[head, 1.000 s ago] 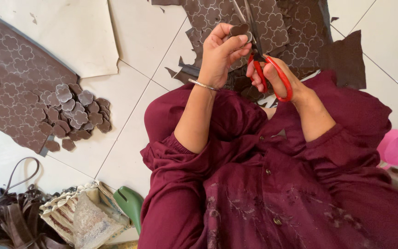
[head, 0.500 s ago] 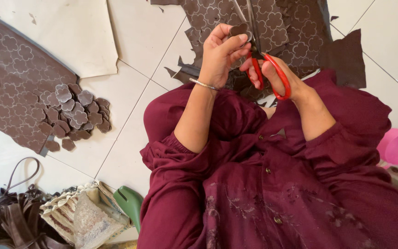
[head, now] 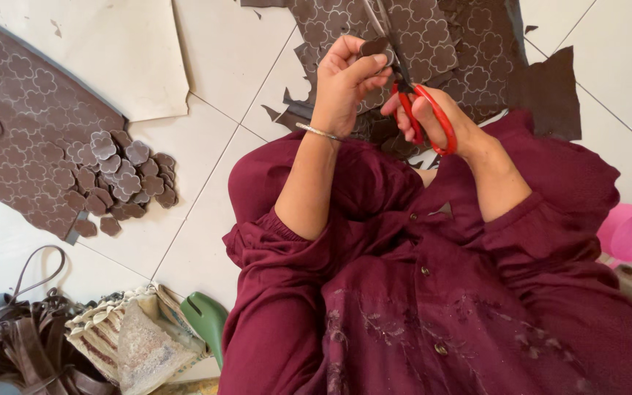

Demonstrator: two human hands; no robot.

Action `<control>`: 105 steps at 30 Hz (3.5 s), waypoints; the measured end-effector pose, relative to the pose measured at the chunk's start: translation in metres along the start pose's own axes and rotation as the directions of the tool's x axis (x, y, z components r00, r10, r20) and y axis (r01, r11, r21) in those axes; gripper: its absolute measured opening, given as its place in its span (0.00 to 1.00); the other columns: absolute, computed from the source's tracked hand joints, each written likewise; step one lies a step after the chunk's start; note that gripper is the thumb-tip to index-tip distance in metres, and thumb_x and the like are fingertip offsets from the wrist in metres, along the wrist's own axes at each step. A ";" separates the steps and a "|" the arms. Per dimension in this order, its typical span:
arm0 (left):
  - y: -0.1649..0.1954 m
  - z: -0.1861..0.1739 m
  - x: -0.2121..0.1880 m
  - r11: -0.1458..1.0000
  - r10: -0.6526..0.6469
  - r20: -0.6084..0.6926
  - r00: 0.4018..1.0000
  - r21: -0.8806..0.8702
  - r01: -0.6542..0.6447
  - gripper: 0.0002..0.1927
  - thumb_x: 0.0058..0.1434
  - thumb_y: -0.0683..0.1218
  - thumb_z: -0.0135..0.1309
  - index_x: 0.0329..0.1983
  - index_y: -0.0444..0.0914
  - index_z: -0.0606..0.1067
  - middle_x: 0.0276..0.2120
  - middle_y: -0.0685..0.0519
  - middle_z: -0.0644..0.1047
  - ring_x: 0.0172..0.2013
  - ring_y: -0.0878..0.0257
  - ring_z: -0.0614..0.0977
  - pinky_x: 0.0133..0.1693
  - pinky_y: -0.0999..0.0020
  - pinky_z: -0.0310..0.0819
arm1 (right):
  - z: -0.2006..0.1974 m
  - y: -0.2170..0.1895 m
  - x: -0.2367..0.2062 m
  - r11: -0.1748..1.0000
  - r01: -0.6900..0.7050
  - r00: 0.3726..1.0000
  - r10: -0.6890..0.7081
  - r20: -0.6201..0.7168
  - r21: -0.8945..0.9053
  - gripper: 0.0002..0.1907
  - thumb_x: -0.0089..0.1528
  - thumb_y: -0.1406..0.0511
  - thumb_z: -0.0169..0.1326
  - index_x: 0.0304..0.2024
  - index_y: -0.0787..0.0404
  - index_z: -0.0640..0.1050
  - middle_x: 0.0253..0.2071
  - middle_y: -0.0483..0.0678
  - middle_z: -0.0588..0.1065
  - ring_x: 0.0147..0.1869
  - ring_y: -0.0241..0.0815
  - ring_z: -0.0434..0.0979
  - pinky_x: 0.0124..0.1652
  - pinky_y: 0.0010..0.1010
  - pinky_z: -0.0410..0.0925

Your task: The person sits on the floor and uses red-handled scissors to cut flower-shaped pieces from a brown patterned fabric. They repeatedly trim the edges of each piece and place the finished cutouts into a growing pile on the floor.

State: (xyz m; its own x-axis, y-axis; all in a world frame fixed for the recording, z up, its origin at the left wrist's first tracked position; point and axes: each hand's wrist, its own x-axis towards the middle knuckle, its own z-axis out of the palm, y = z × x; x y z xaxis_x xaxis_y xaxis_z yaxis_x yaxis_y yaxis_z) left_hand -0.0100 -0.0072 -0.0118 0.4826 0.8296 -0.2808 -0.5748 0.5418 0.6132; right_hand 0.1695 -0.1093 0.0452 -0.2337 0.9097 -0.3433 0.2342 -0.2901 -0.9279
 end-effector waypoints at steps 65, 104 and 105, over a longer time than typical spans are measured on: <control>0.091 0.098 -0.081 -0.258 0.666 0.521 0.534 0.832 -0.491 0.18 0.65 0.37 0.56 0.57 0.43 0.78 0.44 0.55 0.78 0.40 0.60 0.79 0.43 0.66 0.75 | -0.045 0.025 -0.005 0.705 0.383 0.778 0.101 -0.620 0.597 0.11 0.66 0.64 0.62 0.46 0.59 0.75 0.35 0.48 0.76 0.34 0.40 0.81 0.33 0.33 0.74; 0.010 0.004 -0.034 0.795 0.347 -0.009 0.938 0.534 -0.289 0.08 0.61 0.36 0.55 0.44 0.31 0.74 0.33 0.53 0.79 0.32 0.67 0.78 0.35 0.73 0.74 | -0.052 0.024 -0.007 0.872 0.488 0.404 -0.250 -0.880 -0.024 0.12 0.72 0.72 0.63 0.49 0.61 0.71 0.41 0.47 0.72 0.37 0.38 0.74 0.40 0.28 0.72; 0.009 0.002 -0.031 0.810 0.204 0.003 0.979 0.561 -0.171 0.07 0.62 0.37 0.56 0.42 0.29 0.75 0.32 0.52 0.77 0.30 0.66 0.77 0.33 0.71 0.75 | -0.053 0.024 -0.008 0.881 0.471 0.396 -0.248 -0.884 -0.036 0.12 0.71 0.72 0.63 0.49 0.61 0.71 0.41 0.46 0.72 0.37 0.37 0.74 0.39 0.28 0.72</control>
State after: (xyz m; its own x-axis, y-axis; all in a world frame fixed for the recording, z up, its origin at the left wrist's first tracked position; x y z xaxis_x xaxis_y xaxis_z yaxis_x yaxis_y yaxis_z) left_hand -0.0292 -0.0282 0.0038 0.3574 0.9222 -0.1475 -0.1769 0.2219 0.9589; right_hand 0.2270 -0.1075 0.0329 0.6837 0.6950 0.2227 0.1304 0.1839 -0.9743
